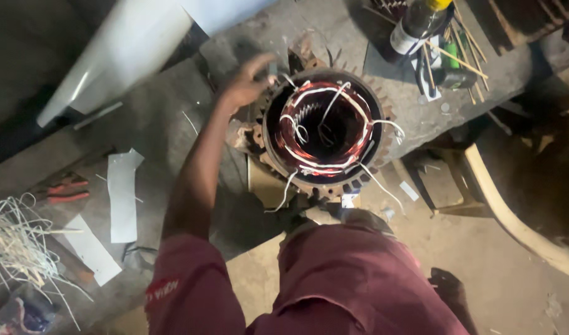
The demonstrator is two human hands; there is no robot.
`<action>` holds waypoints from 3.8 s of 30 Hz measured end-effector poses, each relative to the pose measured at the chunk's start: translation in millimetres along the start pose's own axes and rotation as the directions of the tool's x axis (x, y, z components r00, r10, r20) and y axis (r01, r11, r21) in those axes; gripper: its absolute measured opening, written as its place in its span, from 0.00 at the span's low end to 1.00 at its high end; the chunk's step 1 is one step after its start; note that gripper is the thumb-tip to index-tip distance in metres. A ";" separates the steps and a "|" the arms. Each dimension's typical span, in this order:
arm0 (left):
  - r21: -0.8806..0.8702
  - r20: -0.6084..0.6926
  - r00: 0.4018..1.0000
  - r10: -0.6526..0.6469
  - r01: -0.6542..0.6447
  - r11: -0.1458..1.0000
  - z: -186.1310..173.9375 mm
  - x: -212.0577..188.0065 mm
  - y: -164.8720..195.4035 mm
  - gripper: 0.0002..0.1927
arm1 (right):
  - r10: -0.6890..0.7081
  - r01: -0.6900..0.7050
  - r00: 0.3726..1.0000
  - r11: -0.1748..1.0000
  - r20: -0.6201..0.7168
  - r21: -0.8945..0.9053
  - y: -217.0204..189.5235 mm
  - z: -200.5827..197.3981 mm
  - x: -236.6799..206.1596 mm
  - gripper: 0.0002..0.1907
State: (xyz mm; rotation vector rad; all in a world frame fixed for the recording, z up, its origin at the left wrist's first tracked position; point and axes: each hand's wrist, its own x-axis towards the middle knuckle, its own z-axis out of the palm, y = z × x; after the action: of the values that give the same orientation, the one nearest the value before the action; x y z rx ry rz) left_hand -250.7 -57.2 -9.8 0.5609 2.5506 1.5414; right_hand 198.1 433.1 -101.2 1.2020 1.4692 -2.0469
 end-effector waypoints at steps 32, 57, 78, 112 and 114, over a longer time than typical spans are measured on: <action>0.182 -0.385 0.922 0.038 0.036 0.983 92.4 -220.2 134.7 0.28 | -0.195 0.810 0.290 -0.472 0.937 -0.349 -129.0 276.1 -38.9 0.18; 0.095 -0.389 0.918 0.078 -0.044 0.994 112.4 -209.9 98.1 0.32 | -0.392 0.759 0.266 -0.477 0.881 -0.442 -204.0 245.6 -50.5 0.18; 0.310 -0.376 0.917 -0.132 0.259 0.915 126.4 -219.3 88.6 0.26 | -0.479 0.891 0.134 -0.325 0.868 -0.317 -236.5 226.2 25.8 0.11; -0.107 -0.322 0.901 -0.291 0.270 0.957 111.1 -200.9 104.0 0.19 | -0.123 0.340 0.709 -0.803 0.694 -0.489 -303.5 382.5 105.6 0.40; -0.063 -0.381 0.896 -0.227 0.220 0.974 109.9 -202.4 102.8 0.14 | -0.113 0.240 0.690 -0.896 0.715 -0.373 -277.4 372.2 137.7 0.44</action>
State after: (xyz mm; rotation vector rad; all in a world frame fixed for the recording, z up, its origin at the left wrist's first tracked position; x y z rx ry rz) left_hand -6.5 3.1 7.9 -0.0548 2.7463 1.7299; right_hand -234.2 237.1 -5.3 -0.8283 2.6398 0.6208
